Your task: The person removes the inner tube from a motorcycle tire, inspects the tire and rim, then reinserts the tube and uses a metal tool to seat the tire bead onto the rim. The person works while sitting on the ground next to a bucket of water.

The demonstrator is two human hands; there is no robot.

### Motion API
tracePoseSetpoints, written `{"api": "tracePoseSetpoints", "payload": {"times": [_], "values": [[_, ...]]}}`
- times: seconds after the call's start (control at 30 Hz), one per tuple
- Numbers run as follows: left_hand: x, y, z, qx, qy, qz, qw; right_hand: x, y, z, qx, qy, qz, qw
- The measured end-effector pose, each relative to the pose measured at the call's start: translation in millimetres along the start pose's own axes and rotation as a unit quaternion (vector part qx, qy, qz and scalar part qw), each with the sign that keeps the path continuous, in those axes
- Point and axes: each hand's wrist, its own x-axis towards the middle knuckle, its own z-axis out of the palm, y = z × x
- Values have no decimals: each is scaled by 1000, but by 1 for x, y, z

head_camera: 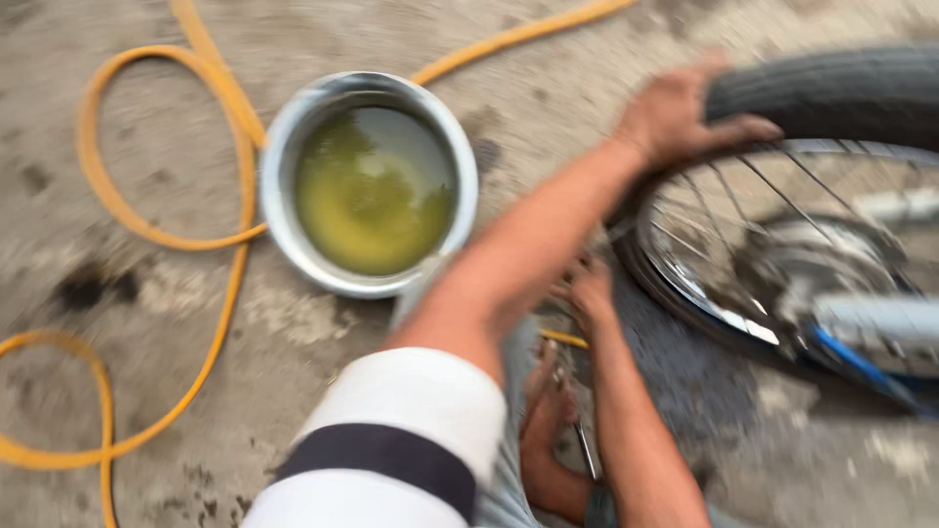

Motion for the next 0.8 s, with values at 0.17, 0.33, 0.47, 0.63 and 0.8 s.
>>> {"api": "tracePoseSetpoints", "payload": {"times": [0.17,0.33,0.47,0.63,0.8], "values": [[66,26,58,128,-93,49,986,22,-47,54,97,-18,-103,990],[67,12,111,142,-65,125,980,24,-105,53,90,-86,-133,983],[32,-16,60,162,-3,57,985,16,-105,49,92,-94,-128,983],[7,-11,37,152,144,123,970,84,-67,56,121,-141,-164,969],[1,-4,11,110,78,127,983,104,24,25,94,-127,-270,950]]}}
